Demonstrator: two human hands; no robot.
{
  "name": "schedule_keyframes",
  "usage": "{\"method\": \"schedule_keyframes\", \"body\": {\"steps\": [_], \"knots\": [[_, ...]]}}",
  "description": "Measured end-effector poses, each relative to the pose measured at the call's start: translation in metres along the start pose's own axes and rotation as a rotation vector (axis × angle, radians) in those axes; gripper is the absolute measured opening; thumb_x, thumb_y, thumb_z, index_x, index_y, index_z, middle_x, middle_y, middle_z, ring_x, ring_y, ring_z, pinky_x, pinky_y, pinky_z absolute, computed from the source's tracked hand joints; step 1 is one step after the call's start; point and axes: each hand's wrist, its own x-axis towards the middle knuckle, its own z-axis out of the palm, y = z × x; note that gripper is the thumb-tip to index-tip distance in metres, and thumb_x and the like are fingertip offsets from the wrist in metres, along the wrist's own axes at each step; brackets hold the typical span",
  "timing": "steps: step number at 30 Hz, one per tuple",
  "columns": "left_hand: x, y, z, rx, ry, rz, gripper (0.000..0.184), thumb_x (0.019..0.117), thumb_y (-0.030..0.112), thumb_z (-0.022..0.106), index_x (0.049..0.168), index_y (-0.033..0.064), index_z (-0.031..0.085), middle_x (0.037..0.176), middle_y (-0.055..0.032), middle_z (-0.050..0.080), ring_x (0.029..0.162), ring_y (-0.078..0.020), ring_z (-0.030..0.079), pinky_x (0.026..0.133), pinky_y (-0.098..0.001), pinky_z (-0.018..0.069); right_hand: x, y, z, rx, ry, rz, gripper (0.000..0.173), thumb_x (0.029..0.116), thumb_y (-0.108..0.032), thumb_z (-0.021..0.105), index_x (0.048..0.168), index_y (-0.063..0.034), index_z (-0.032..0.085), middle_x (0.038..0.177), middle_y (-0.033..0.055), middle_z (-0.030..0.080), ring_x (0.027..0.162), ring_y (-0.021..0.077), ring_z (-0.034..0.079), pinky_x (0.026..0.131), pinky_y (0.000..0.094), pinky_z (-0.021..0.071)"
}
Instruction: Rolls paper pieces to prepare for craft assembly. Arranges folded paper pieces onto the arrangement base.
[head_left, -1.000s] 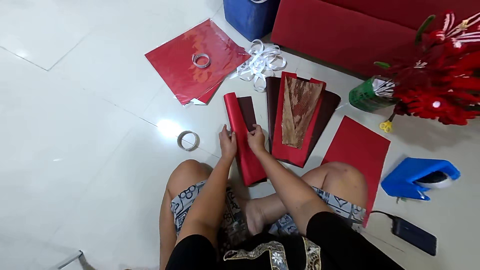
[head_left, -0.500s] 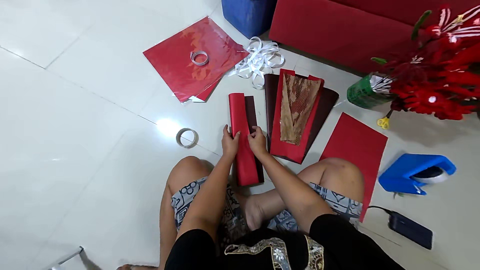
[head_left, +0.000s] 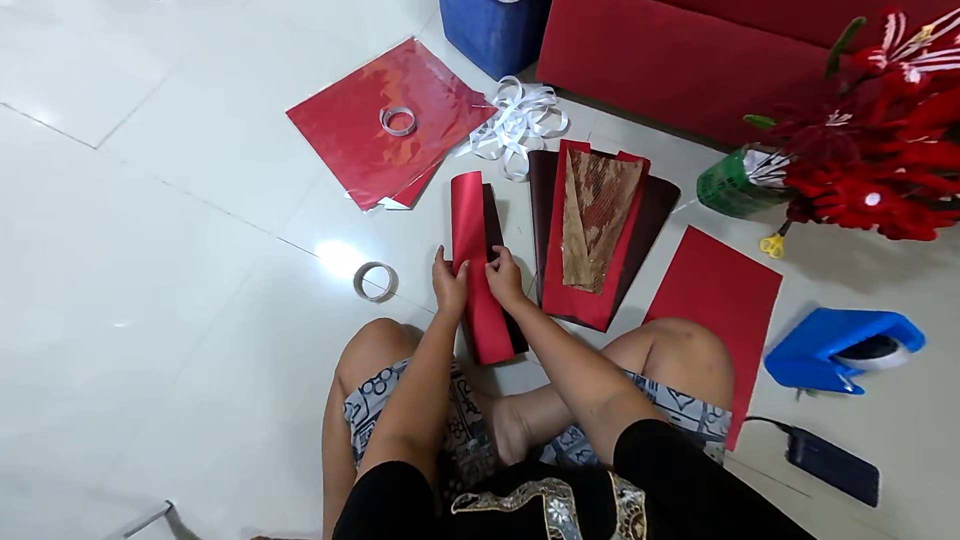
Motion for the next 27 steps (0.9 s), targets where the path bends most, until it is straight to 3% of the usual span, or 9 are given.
{"method": "schedule_keyframes", "body": {"steps": [2,4,8,11,18,27], "knots": [[-0.002,-0.001,0.001,0.199,-0.026,0.055,0.07,0.1012,0.03,0.064,0.157,0.0006,0.034,0.142,-0.0294,0.052,0.124,-0.0406,0.059,0.106,-0.048,0.0498,0.001,-0.001,-0.003,-0.023,0.0,0.012,0.047,0.1027,-0.008,0.054,0.148,0.0019,0.046,0.108,0.0186,0.07,0.101,0.0281,0.069,0.096,0.0427,0.0541],[-0.005,-0.004,0.006,0.335,-0.042,0.156,0.064,0.1029,0.033,0.059,0.157,0.0044,0.04,0.152,-0.03,0.044,0.132,-0.0448,0.052,0.11,-0.0514,0.0445,0.002,0.002,-0.005,-0.038,0.012,0.008,0.046,0.102,-0.007,0.055,0.146,0.0023,0.048,0.108,0.0188,0.07,0.101,0.0284,0.069,0.095,0.043,0.0547],[-0.005,-0.012,0.014,0.42,-0.104,0.299,0.059,0.1061,0.036,0.049,0.156,0.0049,0.042,0.164,-0.025,0.032,0.151,-0.0445,0.031,0.123,-0.0556,0.0284,0.002,0.015,-0.008,-0.034,0.019,-0.061,0.046,0.0982,-0.007,0.057,0.142,0.0045,0.05,0.103,0.0177,0.07,0.097,0.0266,0.069,0.092,0.0417,0.0552],[-0.006,-0.015,0.016,0.458,-0.178,0.307,0.059,0.1079,0.038,0.043,0.157,0.006,0.04,0.168,-0.0218,0.025,0.155,-0.0461,0.02,0.124,-0.0593,0.0205,-0.001,0.02,-0.009,-0.022,0.017,-0.097,0.047,0.0966,-0.006,0.058,0.141,0.0062,0.05,0.099,0.0169,0.07,0.094,0.0259,0.069,0.091,0.0409,0.0555],[-0.008,-0.015,0.016,0.497,-0.213,0.29,0.059,0.1084,0.041,0.04,0.158,0.009,0.04,0.169,-0.0208,0.023,0.156,-0.0457,0.017,0.123,-0.0636,0.0166,0.001,0.02,-0.007,-0.066,-0.027,-0.081,0.05,0.0965,-0.006,0.058,0.144,0.0058,0.048,0.1,0.0169,0.07,0.094,0.0257,0.068,0.091,0.04,0.0545],[-0.009,-0.011,0.017,0.508,-0.212,0.271,0.059,0.1087,0.042,0.039,0.159,0.01,0.039,0.169,-0.0203,0.022,0.156,-0.0449,0.016,0.123,-0.064,0.0157,0.008,0.001,-0.012,-0.142,-0.004,0.023,0.043,0.1024,-0.007,0.053,0.145,0.0008,0.049,0.112,0.0195,0.07,0.105,0.0311,0.07,0.097,0.0463,0.0548]]}}
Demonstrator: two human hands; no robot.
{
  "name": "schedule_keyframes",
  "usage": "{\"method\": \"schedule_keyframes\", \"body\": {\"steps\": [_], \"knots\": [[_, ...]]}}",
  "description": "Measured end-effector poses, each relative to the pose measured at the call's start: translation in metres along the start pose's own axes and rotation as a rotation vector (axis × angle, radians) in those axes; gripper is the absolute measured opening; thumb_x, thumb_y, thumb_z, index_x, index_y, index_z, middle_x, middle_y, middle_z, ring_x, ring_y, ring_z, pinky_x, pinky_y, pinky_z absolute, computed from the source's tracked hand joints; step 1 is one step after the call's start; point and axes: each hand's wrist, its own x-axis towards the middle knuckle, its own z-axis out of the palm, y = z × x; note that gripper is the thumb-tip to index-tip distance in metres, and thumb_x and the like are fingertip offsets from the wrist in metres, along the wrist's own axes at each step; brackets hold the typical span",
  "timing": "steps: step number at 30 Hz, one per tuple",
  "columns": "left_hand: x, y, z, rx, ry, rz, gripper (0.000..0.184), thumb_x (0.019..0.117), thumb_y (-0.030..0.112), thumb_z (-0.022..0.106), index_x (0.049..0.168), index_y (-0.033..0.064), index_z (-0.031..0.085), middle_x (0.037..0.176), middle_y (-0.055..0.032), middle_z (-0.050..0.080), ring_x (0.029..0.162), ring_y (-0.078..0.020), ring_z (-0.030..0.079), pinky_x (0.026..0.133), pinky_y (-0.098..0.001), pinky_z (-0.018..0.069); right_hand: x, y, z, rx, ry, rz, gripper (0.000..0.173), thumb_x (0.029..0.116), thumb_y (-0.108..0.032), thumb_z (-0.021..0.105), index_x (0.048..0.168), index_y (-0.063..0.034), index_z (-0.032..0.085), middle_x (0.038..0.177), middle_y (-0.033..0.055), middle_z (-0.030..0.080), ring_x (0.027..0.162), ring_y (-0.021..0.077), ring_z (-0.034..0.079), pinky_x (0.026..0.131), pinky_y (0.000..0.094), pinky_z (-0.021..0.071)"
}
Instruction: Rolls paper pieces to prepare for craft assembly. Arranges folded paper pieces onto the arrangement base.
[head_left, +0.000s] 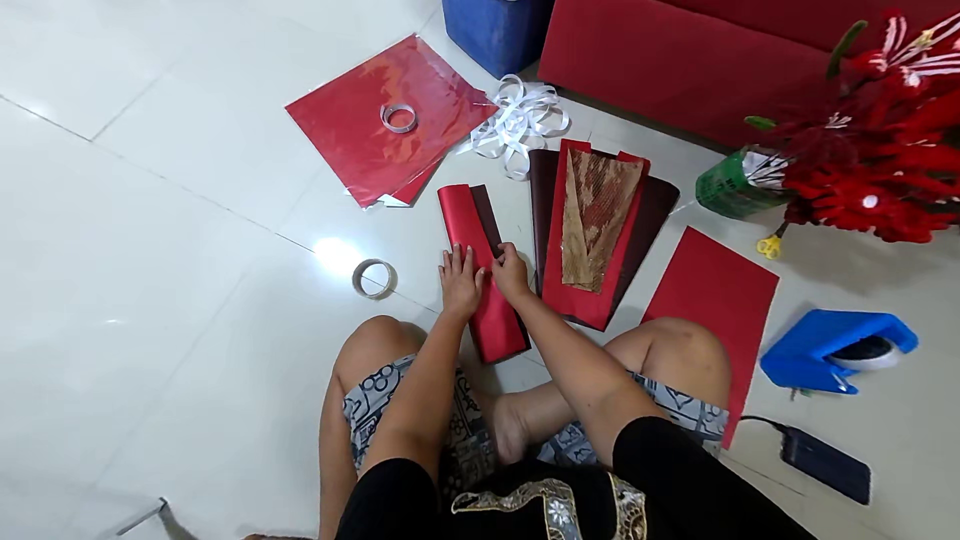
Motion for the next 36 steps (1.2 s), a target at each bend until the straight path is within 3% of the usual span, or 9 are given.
{"method": "schedule_keyframes", "body": {"steps": [24,29,36], "knots": [[-0.0027,0.0014,0.004,0.006,-0.048,0.054,0.059,0.1083,0.044,0.037,0.159,0.0127,0.04,0.17,-0.0179,0.019,0.157,-0.0424,0.015,0.124,-0.0637,0.0125,0.0062,0.0003,-0.0078,-0.006,0.05,0.099,0.041,0.103,-0.008,0.055,0.142,0.0033,0.049,0.111,0.0207,0.071,0.107,0.0319,0.07,0.098,0.0466,0.0539],[-0.0041,0.003,0.0045,0.002,-0.053,0.088,0.054,0.1095,0.035,0.035,0.159,0.0139,0.04,0.17,-0.0169,0.021,0.156,-0.0446,0.016,0.123,-0.066,0.0125,0.006,-0.0004,-0.0088,-0.011,0.052,0.117,0.041,0.1033,-0.01,0.056,0.142,0.0029,0.05,0.111,0.0208,0.071,0.108,0.0322,0.07,0.099,0.0464,0.0535],[-0.0027,0.0041,0.003,0.064,-0.113,0.043,0.056,0.1098,0.038,0.034,0.161,0.0161,0.036,0.171,-0.0147,0.018,0.158,-0.0429,0.012,0.124,-0.0648,0.01,0.005,-0.0005,-0.0094,-0.016,0.056,0.107,0.04,0.1029,-0.009,0.055,0.141,0.0038,0.05,0.109,0.0203,0.072,0.107,0.0313,0.07,0.099,0.0458,0.0537]]}}
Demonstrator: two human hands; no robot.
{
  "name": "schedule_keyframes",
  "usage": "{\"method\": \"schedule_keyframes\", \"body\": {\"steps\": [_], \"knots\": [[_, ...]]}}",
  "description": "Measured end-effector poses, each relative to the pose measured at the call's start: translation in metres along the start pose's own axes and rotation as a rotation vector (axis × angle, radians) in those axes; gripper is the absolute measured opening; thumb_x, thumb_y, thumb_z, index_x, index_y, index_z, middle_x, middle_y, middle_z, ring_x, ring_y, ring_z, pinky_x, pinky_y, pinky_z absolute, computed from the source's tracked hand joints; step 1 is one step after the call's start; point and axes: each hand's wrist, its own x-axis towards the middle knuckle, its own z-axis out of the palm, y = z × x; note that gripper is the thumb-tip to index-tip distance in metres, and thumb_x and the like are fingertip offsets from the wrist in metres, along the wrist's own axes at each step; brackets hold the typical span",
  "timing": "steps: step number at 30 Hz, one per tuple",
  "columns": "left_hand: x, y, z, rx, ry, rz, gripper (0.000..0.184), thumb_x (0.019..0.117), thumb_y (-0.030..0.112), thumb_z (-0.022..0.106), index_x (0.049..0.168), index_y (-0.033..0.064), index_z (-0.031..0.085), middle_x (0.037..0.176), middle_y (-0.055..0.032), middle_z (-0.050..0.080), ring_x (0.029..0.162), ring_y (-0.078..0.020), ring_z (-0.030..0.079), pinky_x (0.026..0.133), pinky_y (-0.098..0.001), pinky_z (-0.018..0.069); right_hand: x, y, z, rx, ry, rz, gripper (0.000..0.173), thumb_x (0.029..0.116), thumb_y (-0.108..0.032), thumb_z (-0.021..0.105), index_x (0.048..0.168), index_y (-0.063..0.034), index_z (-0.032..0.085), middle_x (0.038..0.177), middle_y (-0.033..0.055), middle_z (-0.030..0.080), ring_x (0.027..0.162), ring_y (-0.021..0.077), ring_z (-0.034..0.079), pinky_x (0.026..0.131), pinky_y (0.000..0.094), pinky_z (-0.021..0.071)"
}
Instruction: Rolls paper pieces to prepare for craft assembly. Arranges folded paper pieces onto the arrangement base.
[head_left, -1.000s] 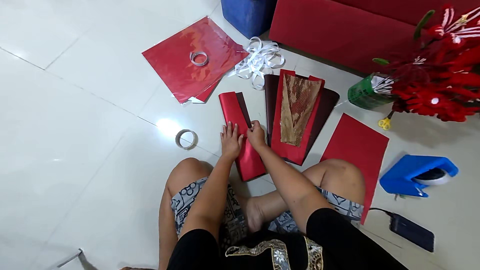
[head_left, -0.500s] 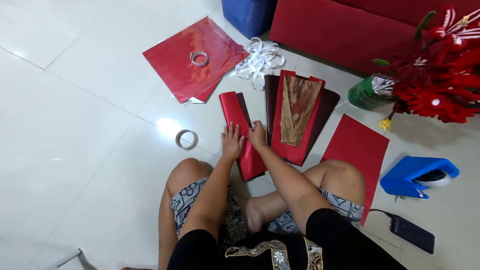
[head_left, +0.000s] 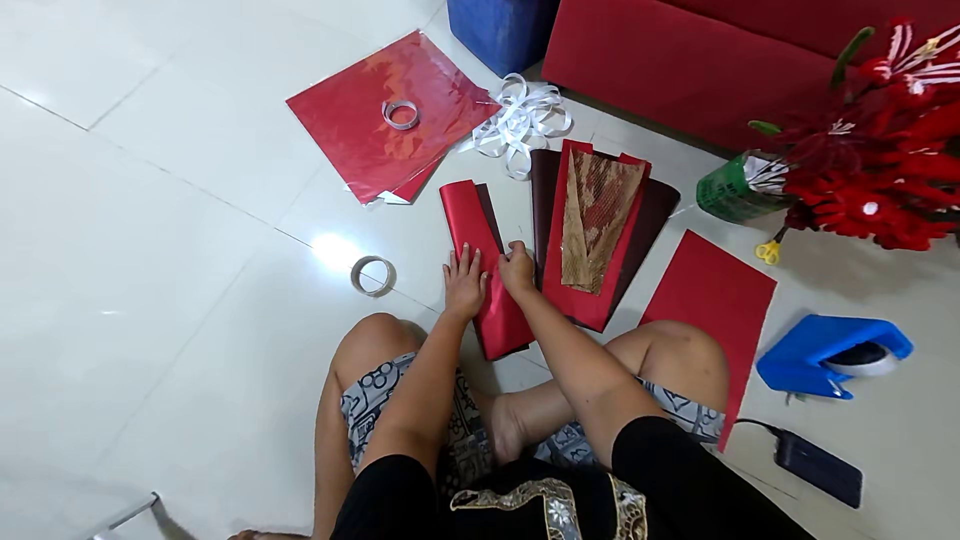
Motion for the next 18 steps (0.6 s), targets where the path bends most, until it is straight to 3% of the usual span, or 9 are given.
{"method": "schedule_keyframes", "body": {"steps": [18], "knots": [[0.0022,-0.0005,0.0008,0.034,-0.034,-0.014,0.058,0.1094,0.044,0.034,0.161,0.0184,0.035,0.172,-0.0126,0.016,0.158,-0.0426,0.01,0.124,-0.0656,0.0071,-0.003,0.002,-0.006,-0.034,-0.043,-0.045,0.043,0.1026,-0.009,0.055,0.143,0.0041,0.049,0.112,0.021,0.07,0.108,0.0316,0.069,0.1,0.045,0.0529]]}}
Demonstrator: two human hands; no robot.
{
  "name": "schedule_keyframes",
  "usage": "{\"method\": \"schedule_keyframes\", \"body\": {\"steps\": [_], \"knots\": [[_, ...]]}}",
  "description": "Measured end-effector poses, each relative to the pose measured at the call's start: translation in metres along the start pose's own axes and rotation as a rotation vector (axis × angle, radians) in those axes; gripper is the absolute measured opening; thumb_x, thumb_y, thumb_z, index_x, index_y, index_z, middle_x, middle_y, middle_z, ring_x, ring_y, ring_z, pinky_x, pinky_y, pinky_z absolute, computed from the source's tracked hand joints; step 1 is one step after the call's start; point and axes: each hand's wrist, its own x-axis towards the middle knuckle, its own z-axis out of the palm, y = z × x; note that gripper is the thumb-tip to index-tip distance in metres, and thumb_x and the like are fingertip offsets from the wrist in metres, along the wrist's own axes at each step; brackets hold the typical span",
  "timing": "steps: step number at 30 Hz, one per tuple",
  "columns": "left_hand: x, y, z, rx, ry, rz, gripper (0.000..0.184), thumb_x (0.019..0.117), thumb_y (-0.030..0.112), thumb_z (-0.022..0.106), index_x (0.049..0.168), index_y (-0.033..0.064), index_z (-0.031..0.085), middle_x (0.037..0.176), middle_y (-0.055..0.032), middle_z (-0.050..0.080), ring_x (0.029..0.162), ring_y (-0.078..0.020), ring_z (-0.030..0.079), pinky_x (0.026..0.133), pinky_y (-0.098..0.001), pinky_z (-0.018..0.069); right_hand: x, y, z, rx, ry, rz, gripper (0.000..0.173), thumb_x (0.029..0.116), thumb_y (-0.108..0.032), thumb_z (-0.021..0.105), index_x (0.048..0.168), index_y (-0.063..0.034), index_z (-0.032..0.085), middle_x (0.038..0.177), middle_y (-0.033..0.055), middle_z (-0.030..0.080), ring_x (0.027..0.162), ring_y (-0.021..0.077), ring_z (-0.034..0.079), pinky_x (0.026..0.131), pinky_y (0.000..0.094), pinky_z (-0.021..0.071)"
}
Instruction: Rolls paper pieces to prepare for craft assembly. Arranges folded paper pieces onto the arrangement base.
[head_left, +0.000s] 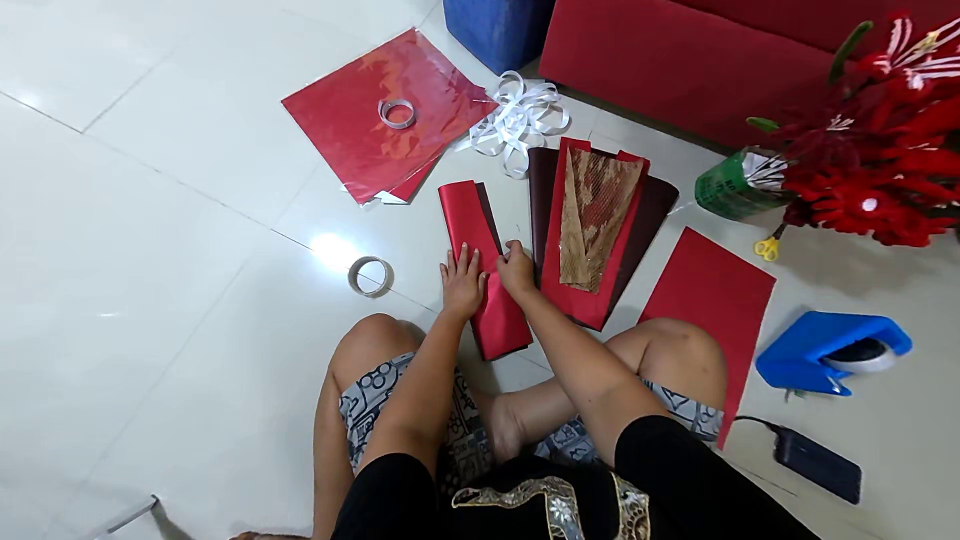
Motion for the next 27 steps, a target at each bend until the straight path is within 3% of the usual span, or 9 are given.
{"method": "schedule_keyframes", "body": {"steps": [15,27], "knots": [[0.0,-0.004,0.002,0.001,0.049,-0.05,0.059,0.1092,0.045,0.033,0.162,0.0188,0.033,0.172,-0.0135,0.015,0.158,-0.0414,0.01,0.123,-0.0664,0.0071,0.006,-0.008,0.01,-0.081,-0.027,0.06,0.041,0.1065,-0.017,0.051,0.147,-0.0086,0.049,0.117,0.017,0.072,0.114,0.0334,0.069,0.1,0.0526,0.0524],[0.002,-0.005,0.002,0.028,0.013,-0.063,0.061,0.109,0.048,0.032,0.162,0.019,0.032,0.172,-0.0118,0.015,0.159,-0.0396,0.007,0.124,-0.0653,0.0039,0.007,-0.01,0.01,-0.082,-0.027,0.088,0.042,0.1055,-0.017,0.053,0.146,-0.0078,0.05,0.118,0.0166,0.072,0.115,0.0335,0.068,0.1,0.0526,0.0524]]}}
